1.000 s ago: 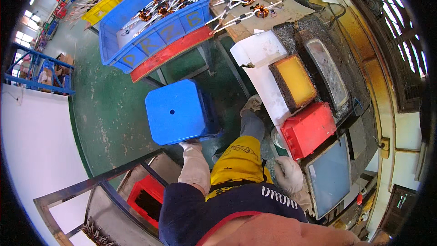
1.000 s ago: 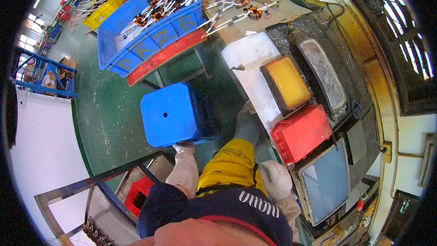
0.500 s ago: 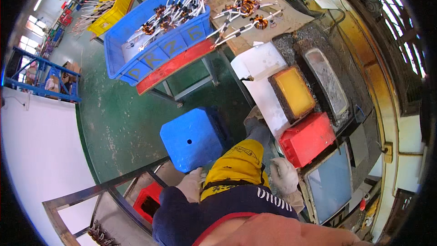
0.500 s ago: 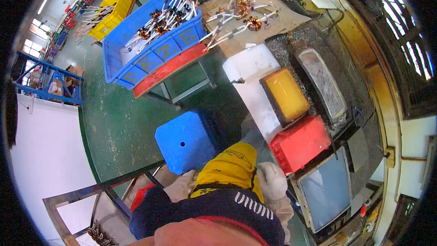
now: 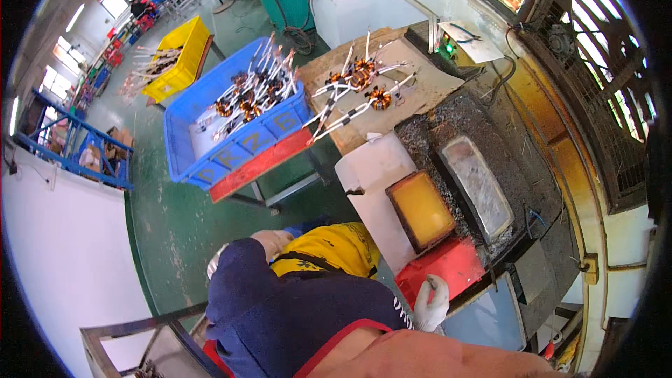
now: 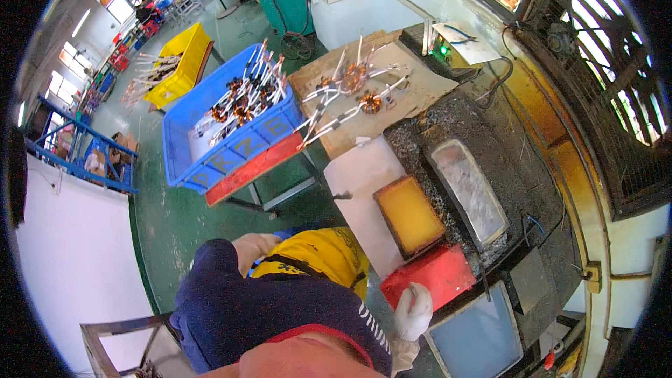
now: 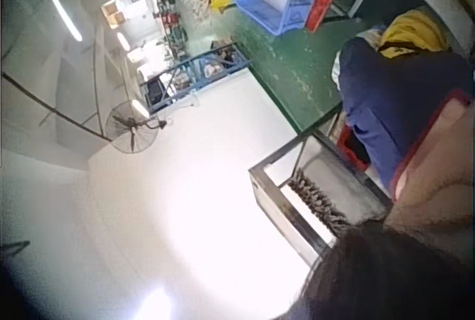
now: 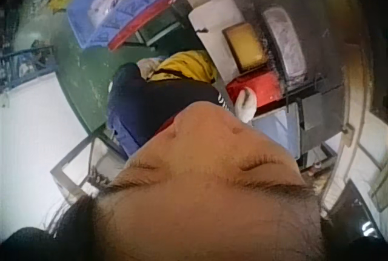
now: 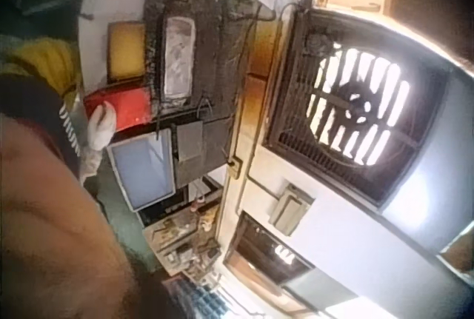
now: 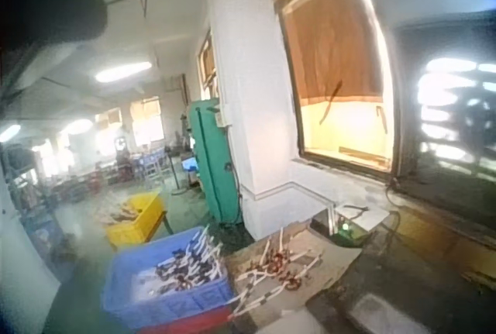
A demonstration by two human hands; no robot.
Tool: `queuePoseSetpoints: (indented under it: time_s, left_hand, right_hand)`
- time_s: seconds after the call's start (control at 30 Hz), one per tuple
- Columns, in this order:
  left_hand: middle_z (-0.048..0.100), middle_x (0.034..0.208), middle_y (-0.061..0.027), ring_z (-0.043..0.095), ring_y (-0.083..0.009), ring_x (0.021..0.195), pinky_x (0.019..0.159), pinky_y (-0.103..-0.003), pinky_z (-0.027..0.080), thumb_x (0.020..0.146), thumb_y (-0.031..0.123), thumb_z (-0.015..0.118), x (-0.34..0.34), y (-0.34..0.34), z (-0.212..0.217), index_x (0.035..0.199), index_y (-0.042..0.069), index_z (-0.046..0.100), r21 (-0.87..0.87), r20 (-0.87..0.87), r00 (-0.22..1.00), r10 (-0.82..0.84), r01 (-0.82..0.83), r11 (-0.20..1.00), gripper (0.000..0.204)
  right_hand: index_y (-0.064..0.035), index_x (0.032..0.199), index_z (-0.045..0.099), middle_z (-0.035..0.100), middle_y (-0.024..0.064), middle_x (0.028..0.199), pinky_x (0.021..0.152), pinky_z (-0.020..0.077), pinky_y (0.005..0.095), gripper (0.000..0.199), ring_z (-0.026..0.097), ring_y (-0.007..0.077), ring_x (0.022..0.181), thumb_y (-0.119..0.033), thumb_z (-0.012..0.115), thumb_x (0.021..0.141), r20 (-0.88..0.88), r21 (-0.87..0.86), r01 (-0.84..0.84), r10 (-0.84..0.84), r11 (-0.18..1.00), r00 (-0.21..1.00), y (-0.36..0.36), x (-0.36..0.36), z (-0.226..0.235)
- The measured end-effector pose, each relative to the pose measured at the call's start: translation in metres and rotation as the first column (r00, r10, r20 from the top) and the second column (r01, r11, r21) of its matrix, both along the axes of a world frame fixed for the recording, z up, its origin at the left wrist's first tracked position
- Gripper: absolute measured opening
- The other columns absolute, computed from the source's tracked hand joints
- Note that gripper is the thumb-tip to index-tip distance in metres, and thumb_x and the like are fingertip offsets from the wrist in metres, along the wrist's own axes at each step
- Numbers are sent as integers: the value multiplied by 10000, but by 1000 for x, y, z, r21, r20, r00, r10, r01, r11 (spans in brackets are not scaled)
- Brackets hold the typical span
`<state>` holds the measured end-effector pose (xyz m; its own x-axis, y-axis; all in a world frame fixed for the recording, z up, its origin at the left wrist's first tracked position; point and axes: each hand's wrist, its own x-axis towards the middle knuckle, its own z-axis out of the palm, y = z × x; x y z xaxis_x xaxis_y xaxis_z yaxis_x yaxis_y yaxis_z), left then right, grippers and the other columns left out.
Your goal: Soldering electrical motor components by dipping them into flux and a solder pot.
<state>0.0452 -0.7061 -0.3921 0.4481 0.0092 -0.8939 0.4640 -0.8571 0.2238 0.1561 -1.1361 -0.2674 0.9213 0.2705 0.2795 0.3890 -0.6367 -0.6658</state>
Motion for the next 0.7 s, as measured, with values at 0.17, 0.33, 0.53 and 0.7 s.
queuePoseSetpoints:
  time_s: [0.17,0.33,0.53,0.7]
  left_hand:
    - [628,1171,-136,612,-311,1073,917,-410,488,781,101,607,64,98,-20,1090,107,657,238,161,824,-543,501,832,313]
    - [609,1131,-157,568,-336,1097,910,-416,467,882,324,543,103,145,-67,1085,115,621,-176,511,819,260,-196,965,302]
    - [593,1086,-101,556,-329,1084,960,-447,433,735,201,709,96,199,17,1008,124,625,136,989,-29,-144,-196,971,295]
    - [563,1129,-115,542,-323,1083,969,-442,423,700,205,732,100,247,60,1113,104,571,226,970,58,-236,-569,790,454]
  right_hand:
    - [-14,1032,623,654,140,964,781,513,370,237,642,284,863,30,605,799,-195,239,225,-180,945,964,58,-11,-21]
    - [-15,1037,611,655,157,990,792,511,397,235,642,318,876,29,598,806,-134,204,252,-228,946,964,153,-46,-69]
    - [-11,983,613,651,172,942,779,511,400,154,636,361,863,-8,605,829,-146,42,170,-162,985,976,234,-70,-48]
    - [5,982,611,644,180,915,743,511,402,162,630,354,804,-2,602,820,1,-186,89,-91,979,996,273,-40,-27]
